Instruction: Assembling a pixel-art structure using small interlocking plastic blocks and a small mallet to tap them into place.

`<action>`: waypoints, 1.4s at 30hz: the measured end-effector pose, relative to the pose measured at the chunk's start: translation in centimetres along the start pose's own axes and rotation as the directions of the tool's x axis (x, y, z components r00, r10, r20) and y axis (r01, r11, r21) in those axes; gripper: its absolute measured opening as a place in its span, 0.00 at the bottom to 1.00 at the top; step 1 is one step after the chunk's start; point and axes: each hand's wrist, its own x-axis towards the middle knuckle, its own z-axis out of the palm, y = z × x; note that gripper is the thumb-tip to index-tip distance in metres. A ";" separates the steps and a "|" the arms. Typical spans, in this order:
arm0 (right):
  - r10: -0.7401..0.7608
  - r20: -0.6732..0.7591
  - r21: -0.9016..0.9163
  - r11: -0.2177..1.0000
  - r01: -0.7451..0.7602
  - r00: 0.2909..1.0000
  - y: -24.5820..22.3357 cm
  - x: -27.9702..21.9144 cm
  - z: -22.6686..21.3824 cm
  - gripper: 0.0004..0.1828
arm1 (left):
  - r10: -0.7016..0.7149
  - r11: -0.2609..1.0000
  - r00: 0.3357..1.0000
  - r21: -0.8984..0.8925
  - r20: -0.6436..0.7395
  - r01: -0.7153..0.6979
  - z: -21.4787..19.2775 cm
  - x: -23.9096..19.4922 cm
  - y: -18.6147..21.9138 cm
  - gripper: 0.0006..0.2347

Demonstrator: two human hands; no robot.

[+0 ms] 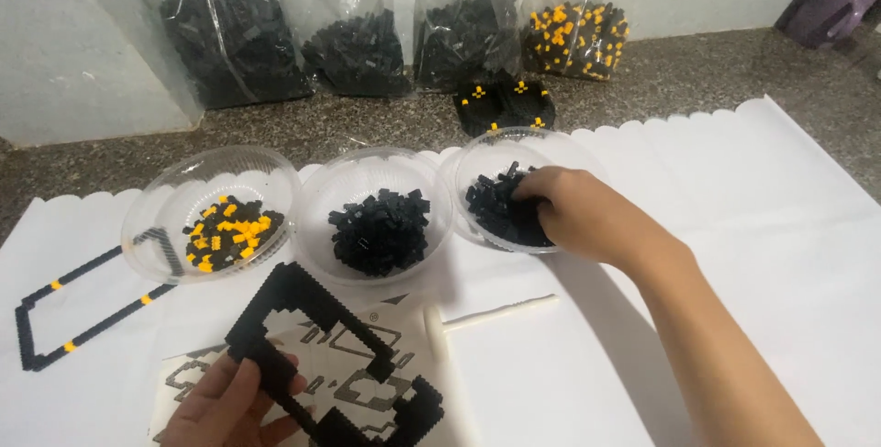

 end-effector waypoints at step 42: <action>0.190 -0.034 -0.140 0.971 -0.193 0.981 -2.6 -1.7 -1.7 0.21 | 0.008 0.999 0.999 -0.051 0.046 -0.006 -2.3 -0.2 2.9 0.12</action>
